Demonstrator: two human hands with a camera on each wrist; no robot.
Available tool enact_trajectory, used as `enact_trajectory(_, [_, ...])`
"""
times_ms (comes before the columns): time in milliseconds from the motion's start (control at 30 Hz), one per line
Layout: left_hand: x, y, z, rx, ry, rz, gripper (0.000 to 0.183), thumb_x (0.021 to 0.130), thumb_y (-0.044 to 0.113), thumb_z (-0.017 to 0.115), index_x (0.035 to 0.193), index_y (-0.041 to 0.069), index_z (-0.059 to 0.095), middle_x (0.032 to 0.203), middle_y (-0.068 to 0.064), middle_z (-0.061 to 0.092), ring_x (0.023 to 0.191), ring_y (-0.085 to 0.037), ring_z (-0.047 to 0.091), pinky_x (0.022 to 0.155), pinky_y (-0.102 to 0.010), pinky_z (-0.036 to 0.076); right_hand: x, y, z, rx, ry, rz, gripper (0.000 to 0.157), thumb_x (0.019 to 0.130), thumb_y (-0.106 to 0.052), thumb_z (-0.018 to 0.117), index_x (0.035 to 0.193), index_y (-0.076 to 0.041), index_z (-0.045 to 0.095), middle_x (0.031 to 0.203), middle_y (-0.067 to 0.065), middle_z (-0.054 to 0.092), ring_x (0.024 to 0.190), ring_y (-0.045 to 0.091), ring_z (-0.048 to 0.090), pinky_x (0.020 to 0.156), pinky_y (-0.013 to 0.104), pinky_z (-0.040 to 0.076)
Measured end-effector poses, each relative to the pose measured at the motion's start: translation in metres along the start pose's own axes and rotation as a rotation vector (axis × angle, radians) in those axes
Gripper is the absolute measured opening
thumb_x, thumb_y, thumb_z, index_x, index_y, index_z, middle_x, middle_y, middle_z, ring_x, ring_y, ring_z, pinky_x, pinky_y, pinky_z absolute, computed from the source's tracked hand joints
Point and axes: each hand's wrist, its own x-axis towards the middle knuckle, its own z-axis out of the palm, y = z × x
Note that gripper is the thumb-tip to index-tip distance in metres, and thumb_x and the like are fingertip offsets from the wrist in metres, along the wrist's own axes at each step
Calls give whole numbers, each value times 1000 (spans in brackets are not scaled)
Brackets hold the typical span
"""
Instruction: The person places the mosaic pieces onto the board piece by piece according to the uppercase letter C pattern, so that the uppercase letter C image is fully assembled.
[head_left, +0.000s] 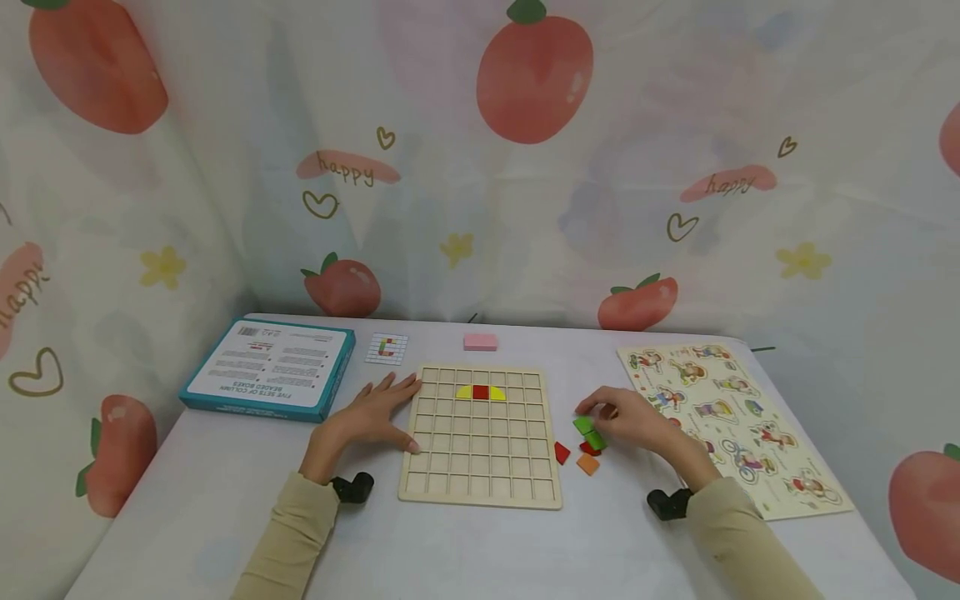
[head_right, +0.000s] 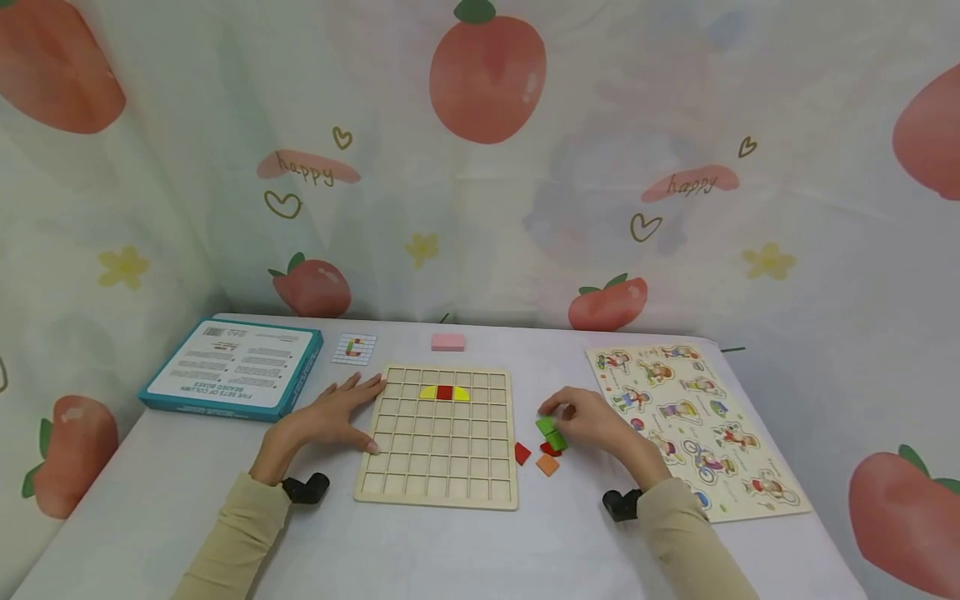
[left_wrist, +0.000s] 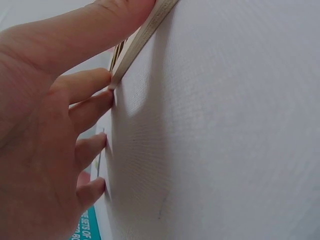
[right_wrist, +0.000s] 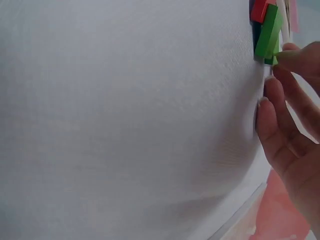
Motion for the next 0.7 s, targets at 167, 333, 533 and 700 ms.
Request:
enact_trajectory(167, [0,-1,0,1,5,7,109,75,41,90,162,11,32,172,-7,22,160,-40,3,128,-62,1,0,-1,1,18,-35,7,26,87,-1,74,112,-7,75,110,7,68,87,18,58,71,24,52])
enact_trajectory(333, [0,-2,1,1,7,5,109,76,42,90,162,11,32,172,-7,22,160,-40,2,128,-62,0,3,-4,3,-29,-27,7,23,86,-8,80,108,-6,74,103,4,66,86,17,56,70,24,51])
enact_trajectory(533, [0,-1,3,0,5,-11,109,76,42,90,163,13,31,172,-6,22,161,-38,2,129,-61,0,9,-5,7,-30,-15,52,20,86,-11,81,102,-7,69,93,1,66,83,16,57,69,25,51])
enact_trajectory(700, [0,-1,2,1,7,-9,108,76,42,90,163,13,32,172,-6,22,161,-38,2,128,-61,0,13,-7,9,-25,-2,26,13,91,-13,76,102,-8,70,88,-1,68,80,14,59,71,23,52])
